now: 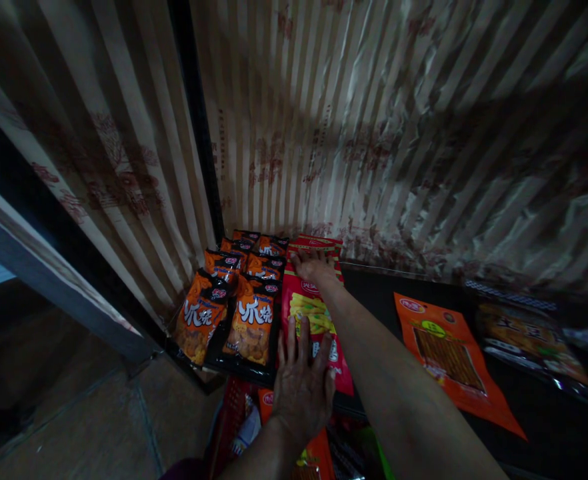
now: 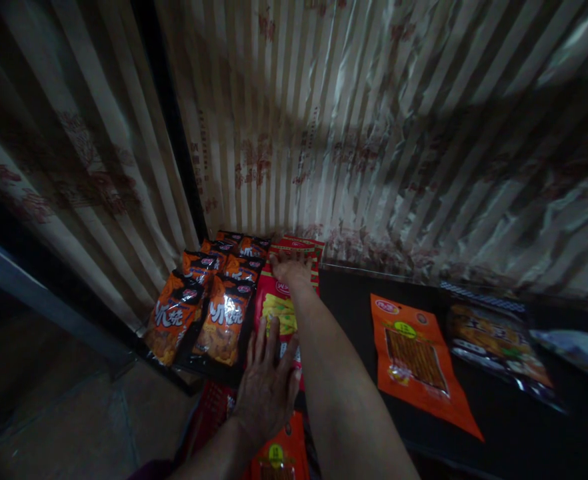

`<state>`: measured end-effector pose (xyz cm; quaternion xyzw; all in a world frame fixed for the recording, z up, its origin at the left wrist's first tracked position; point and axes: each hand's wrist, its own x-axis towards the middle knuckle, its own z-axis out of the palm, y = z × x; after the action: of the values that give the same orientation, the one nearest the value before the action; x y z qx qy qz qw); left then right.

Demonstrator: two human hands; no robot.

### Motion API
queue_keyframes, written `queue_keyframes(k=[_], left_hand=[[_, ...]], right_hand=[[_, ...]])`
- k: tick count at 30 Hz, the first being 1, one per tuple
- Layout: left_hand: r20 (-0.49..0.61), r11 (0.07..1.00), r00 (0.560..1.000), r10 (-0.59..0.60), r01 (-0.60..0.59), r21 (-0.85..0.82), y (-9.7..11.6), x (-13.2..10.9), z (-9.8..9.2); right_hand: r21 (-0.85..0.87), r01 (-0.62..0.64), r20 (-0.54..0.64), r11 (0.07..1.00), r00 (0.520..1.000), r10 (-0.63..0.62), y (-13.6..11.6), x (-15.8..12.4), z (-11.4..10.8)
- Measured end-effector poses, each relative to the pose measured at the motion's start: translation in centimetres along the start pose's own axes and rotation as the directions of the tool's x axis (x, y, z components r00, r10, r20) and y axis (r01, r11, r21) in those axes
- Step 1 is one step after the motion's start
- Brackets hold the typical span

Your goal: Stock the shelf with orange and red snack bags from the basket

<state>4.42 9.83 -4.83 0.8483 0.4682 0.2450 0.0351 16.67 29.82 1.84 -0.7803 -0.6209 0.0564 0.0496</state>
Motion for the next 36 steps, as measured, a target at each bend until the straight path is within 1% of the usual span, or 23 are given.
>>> queue_keyframes(k=[3,7,10,12,15,17,18,20,23,25,28,30,32,34,36], left_hand=[[0.011,1.0,1.0,0.003,-0.003,-0.014,0.0,0.1,-0.3],[0.031,0.999,1.0,-0.006,0.007,-0.036,0.1,0.2,-0.8],[0.006,0.999,1.0,-0.023,0.023,-0.049,0.1,0.1,-0.8],[-0.01,0.998,1.0,-0.022,0.021,-0.055,0.2,0.1,-0.8],[-0.031,0.999,0.999,-0.009,0.007,-0.051,0.3,-0.1,-1.0],[-0.046,0.999,0.999,-0.003,0.002,-0.034,0.3,-0.2,-1.1],[-0.054,1.0,0.999,-0.001,0.0,-0.024,0.3,-0.2,-1.1],[-0.075,1.0,0.997,0.002,-0.002,-0.009,0.2,-0.3,-1.1],[-0.1,0.999,0.994,0.036,-0.037,-0.004,-0.1,-0.6,-1.0],[-0.107,0.996,0.991,0.084,-0.085,-0.004,-0.4,-1.2,-1.1],[-0.106,0.993,0.988,0.116,-0.118,-0.008,-0.5,-3.1,-1.5],[-0.093,0.993,0.989,0.117,-0.119,-0.02,-0.2,-5.3,-1.8],[-0.058,0.992,0.993,0.106,-0.11,-0.055,0.3,-8.1,-1.9],[0.008,0.991,0.998,0.059,-0.058,-0.117,1.0,-11.2,-1.9],[0.125,0.981,0.992,-0.004,0.028,-0.19,1.8,-14.1,-1.8]], right_hand=[[-0.001,0.011,-0.047,1.0,0.999,-0.011,-0.1,-0.4,-0.3],[-0.016,0.029,-0.14,0.999,0.99,-0.031,-0.2,-1.4,-0.9],[-0.028,0.051,-0.233,0.998,0.971,-0.056,-0.2,-2.9,-1.2],[-0.034,0.098,-0.294,0.995,0.95,-0.103,0.0,-4.7,-1.2],[-0.026,0.167,-0.382,0.986,0.909,-0.164,0.8,-8.4,-1.1],[0.02,0.183,-0.435,0.983,0.887,-0.156,1.8,-11.5,-0.7],[0.065,0.183,-0.451,0.981,0.882,-0.135,2.3,-13.2,-0.4],[0.207,0.15,-0.467,0.967,0.883,-0.037,3.5,-16.5,0.5],[0.403,0.087,-0.437,0.911,0.893,0.108,4.9,-21.2,2.6],[0.47,0.076,-0.399,0.879,0.907,0.135,5.5,-23.9,4.0],[0.514,0.067,-0.372,0.855,0.916,0.152,5.8,-27.4,5.5],[0.518,0.074,-0.362,0.852,0.922,0.14,5.6,-29.5,6.0],[0.512,0.095,-0.35,0.854,0.931,0.105,5.2,-31.5,6.7],[0.507,0.112,-0.327,0.854,0.942,0.071,4.9,-33.5,7.7],[0.516,0.115,-0.292,0.849,0.955,0.048,4.7,-35.5,9.3]])
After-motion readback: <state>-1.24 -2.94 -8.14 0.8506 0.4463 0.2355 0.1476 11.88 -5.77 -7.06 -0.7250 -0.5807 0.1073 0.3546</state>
